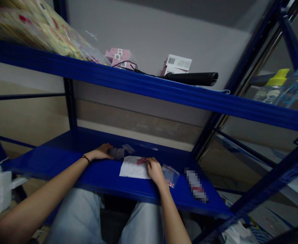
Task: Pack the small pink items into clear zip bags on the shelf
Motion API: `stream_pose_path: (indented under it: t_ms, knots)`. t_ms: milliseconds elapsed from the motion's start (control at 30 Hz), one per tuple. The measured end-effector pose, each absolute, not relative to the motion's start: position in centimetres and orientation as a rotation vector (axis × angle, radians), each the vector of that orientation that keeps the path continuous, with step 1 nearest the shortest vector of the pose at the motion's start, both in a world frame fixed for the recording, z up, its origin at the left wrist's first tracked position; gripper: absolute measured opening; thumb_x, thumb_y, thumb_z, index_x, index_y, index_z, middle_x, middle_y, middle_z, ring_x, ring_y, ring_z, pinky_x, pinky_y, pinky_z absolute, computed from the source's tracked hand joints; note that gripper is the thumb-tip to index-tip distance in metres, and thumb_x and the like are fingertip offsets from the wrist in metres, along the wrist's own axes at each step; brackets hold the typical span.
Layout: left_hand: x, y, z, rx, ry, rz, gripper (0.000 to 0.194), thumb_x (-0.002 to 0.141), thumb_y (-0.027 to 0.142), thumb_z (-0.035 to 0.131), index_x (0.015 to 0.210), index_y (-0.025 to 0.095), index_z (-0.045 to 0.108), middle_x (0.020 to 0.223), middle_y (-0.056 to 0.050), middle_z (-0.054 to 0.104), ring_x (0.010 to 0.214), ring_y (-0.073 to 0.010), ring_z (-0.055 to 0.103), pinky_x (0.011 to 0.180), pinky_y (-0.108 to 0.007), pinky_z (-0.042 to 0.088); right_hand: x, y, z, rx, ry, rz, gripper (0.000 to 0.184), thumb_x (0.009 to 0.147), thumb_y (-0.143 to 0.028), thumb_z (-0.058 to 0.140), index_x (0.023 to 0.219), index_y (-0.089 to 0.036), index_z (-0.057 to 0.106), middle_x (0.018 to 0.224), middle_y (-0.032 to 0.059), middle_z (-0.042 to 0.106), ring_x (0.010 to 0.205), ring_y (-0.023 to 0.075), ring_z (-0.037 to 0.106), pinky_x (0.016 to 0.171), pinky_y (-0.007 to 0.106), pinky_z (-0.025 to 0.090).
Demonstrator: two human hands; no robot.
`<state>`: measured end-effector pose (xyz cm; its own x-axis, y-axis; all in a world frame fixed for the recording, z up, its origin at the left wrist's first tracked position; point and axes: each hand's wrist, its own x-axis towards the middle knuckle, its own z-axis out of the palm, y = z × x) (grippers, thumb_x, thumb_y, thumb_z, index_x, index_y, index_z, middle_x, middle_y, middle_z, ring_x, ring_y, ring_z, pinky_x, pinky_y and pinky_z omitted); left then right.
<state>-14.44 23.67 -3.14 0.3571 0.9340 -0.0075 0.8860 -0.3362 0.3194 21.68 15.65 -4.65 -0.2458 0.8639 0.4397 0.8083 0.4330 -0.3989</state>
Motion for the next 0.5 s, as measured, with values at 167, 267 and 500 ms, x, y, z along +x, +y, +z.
stream_pose_path:
  t_ms: [167,267,500]
  knots:
    - [-14.9,23.9,-3.6,2.365,1.603,0.359,0.074,0.063,0.061,0.07,0.122,0.016,0.066,0.124,-0.016,0.063,0.119,-0.0357,0.054,0.096,-0.037,0.042,20.2,16.6,-6.4,-1.47,-2.109,0.049,0.029,0.088,-0.012,0.045,0.103,-0.019,0.069,0.1,0.008,0.068,0.096,0.0209,0.062,0.089,0.029,0.045]
    - [-14.9,23.9,-3.7,2.355,1.592,0.435,0.066,0.061,0.057,0.072,0.115,0.02,0.07,0.119,-0.012,0.066,0.117,-0.0347,0.055,0.094,-0.036,0.043,20.0,16.7,-7.0,-1.497,-2.123,0.025,0.026,0.089,-0.013,0.047,0.1,-0.019,0.07,0.102,0.0087,0.067,0.099,0.0218,0.061,0.091,0.029,0.045]
    - [-14.6,22.7,-3.7,2.264,1.592,0.692,0.061,0.066,0.052,0.073,0.119,0.022,0.067,0.122,-0.01,0.066,0.115,-0.0317,0.058,0.097,-0.036,0.043,20.0,16.9,-7.3,-1.566,-2.112,0.007,0.024,0.091,-0.016,0.047,0.097,-0.021,0.07,0.1,0.0081,0.065,0.097,0.0213,0.061,0.088,0.028,0.046]
